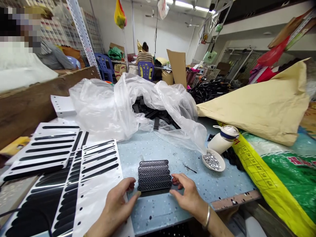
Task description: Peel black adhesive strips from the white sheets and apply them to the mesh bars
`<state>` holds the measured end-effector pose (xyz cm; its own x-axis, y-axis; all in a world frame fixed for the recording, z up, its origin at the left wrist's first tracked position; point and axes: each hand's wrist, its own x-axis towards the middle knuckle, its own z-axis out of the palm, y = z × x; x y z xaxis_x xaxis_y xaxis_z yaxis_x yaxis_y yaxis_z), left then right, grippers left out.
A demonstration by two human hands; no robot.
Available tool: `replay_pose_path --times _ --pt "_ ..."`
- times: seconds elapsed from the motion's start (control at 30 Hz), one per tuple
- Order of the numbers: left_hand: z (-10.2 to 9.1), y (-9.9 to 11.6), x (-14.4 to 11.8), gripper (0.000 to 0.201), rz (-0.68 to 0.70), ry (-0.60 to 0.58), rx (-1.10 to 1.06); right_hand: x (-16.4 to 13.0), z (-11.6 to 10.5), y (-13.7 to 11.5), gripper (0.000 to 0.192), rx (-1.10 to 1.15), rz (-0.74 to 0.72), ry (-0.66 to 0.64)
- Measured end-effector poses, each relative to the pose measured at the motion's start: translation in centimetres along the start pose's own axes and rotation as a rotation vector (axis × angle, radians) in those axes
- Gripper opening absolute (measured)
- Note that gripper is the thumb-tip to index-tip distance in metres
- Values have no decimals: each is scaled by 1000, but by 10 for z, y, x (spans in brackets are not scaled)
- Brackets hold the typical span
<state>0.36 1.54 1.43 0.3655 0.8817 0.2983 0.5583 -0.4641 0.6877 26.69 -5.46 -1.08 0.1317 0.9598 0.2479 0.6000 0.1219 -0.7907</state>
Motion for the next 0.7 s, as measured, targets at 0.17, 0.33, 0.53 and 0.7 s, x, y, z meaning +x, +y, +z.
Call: replay_pose_path --times 0.17,0.33,0.53,0.7 --pt "-7 -6 25 43 -180 -20 -184 30 -1 2 26 -99 -50 127" --pt "19 -1 40 49 -224 -105 -349 57 25 12 32 -157 -84 175" --pt "10 12 13 49 -262 -23 -293 44 14 18 32 -97 -106 163" --pt "-32 4 -71 52 -31 28 182 13 4 -20 20 -65 -178 171"
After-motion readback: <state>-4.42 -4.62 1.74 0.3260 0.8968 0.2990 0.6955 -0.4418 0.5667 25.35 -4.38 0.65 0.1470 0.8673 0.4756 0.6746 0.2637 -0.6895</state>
